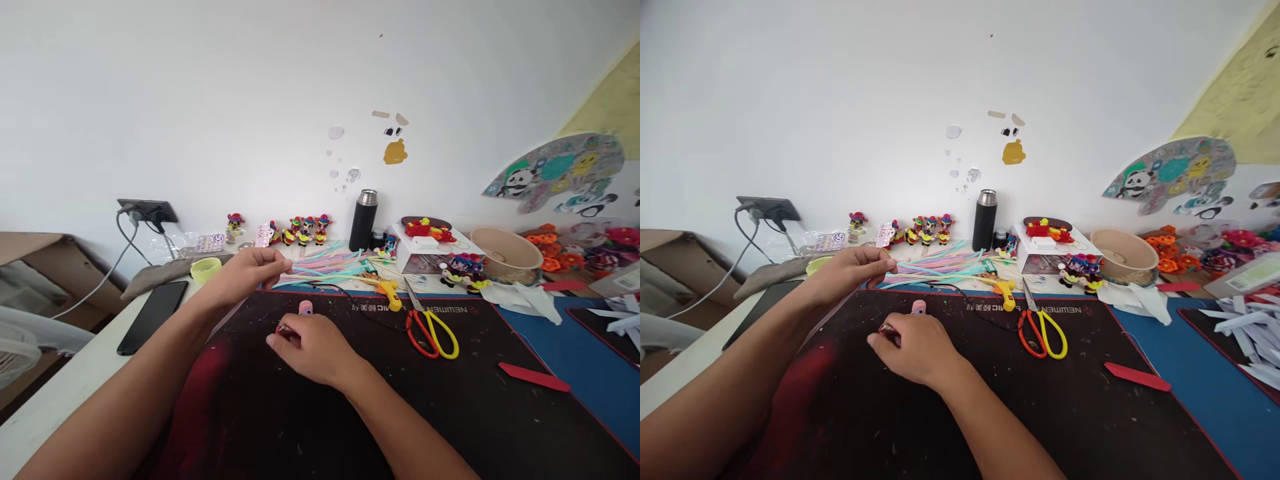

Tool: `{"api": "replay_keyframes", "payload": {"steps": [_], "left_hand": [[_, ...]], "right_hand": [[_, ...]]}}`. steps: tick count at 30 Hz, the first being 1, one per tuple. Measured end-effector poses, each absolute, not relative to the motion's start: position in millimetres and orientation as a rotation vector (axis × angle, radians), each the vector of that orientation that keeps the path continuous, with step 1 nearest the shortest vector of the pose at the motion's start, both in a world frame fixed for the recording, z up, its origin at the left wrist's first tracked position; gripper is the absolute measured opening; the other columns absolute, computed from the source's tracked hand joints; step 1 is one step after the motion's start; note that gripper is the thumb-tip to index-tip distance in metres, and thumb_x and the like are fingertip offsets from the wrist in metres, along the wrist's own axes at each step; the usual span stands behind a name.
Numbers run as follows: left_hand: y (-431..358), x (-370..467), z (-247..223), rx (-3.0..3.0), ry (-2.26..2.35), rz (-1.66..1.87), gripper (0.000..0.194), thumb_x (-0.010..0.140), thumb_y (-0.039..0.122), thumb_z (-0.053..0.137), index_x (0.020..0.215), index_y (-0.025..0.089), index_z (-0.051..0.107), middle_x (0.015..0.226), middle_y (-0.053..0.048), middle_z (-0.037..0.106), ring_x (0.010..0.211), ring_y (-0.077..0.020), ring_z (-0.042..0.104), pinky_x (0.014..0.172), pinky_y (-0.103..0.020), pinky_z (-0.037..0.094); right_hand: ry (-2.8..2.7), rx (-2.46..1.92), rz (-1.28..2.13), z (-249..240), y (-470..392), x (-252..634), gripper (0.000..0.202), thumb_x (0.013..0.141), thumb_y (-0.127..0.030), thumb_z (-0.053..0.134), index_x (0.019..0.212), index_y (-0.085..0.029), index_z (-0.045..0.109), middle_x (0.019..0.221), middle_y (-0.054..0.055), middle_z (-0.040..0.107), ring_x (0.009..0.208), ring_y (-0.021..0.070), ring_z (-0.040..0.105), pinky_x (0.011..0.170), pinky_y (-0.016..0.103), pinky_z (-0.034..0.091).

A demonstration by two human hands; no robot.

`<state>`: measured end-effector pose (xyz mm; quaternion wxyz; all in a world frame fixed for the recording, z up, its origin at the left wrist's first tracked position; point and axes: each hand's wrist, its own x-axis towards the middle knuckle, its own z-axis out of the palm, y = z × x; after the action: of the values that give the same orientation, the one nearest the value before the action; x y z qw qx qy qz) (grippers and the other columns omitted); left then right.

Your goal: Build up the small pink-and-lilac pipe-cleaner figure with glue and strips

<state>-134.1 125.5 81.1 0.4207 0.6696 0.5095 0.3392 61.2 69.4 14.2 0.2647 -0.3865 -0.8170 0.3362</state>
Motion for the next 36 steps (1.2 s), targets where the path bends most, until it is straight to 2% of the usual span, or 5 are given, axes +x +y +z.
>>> {"api": "replay_keyframes", "payload": {"steps": [11,17,21,25,36], "left_hand": [[121,-121,83,1.782,1.282,0.686,0.046,0.085,0.062,0.069,0.073,0.018,0.064,0.056,0.003,0.053,0.054,-0.0117,0.041,0.055,-0.026,0.029],[121,-115,77,1.785,1.248,0.642,0.043,0.086,0.060,0.069,0.073,0.019,0.063,0.056,0.004,0.053,0.054,-0.0119,0.041,0.055,-0.026,0.030],[122,-117,77,1.794,1.266,0.643,0.045,0.086,0.061,0.068,0.071,0.019,0.061,0.058,0.004,0.054,0.054,-0.0120,0.041,0.055,-0.026,0.031],[124,-120,76,1.825,1.261,0.657,0.045,0.087,0.060,0.066,0.071,0.019,0.061,0.058,0.004,0.053,0.054,-0.0117,0.040,0.054,-0.026,0.030],[124,-117,70,1.901,1.307,0.612,0.048,0.090,0.064,0.063,0.071,0.020,0.060,0.057,0.004,0.052,0.053,-0.0128,0.041,0.053,-0.026,0.029]], "right_hand": [[-2.428,-0.968,0.805,-3,63,49,0.025,0.096,-0.022,0.065,0.119,-0.023,0.075,0.106,0.006,0.077,0.090,0.0209,0.070,0.080,0.029,0.047],[-2.365,-0.910,0.824,-2,62,45,0.046,0.094,-0.039,0.073,0.136,-0.020,0.071,0.120,0.012,0.075,0.105,0.0281,0.069,0.093,0.037,0.049],[-2.111,-1.000,0.913,-2,72,53,0.020,0.096,-0.027,0.067,0.111,-0.023,0.080,0.101,0.007,0.079,0.092,0.0232,0.071,0.083,0.034,0.050],[-1.721,-1.098,1.042,0,91,65,0.022,0.098,-0.034,0.060,0.090,-0.021,0.076,0.080,0.004,0.075,0.071,0.0194,0.065,0.068,0.031,0.046],[-1.198,-0.959,1.254,1,112,81,0.040,0.088,-0.059,0.071,0.096,-0.019,0.068,0.063,-0.004,0.055,0.055,0.0143,0.049,0.053,0.027,0.039]]}}
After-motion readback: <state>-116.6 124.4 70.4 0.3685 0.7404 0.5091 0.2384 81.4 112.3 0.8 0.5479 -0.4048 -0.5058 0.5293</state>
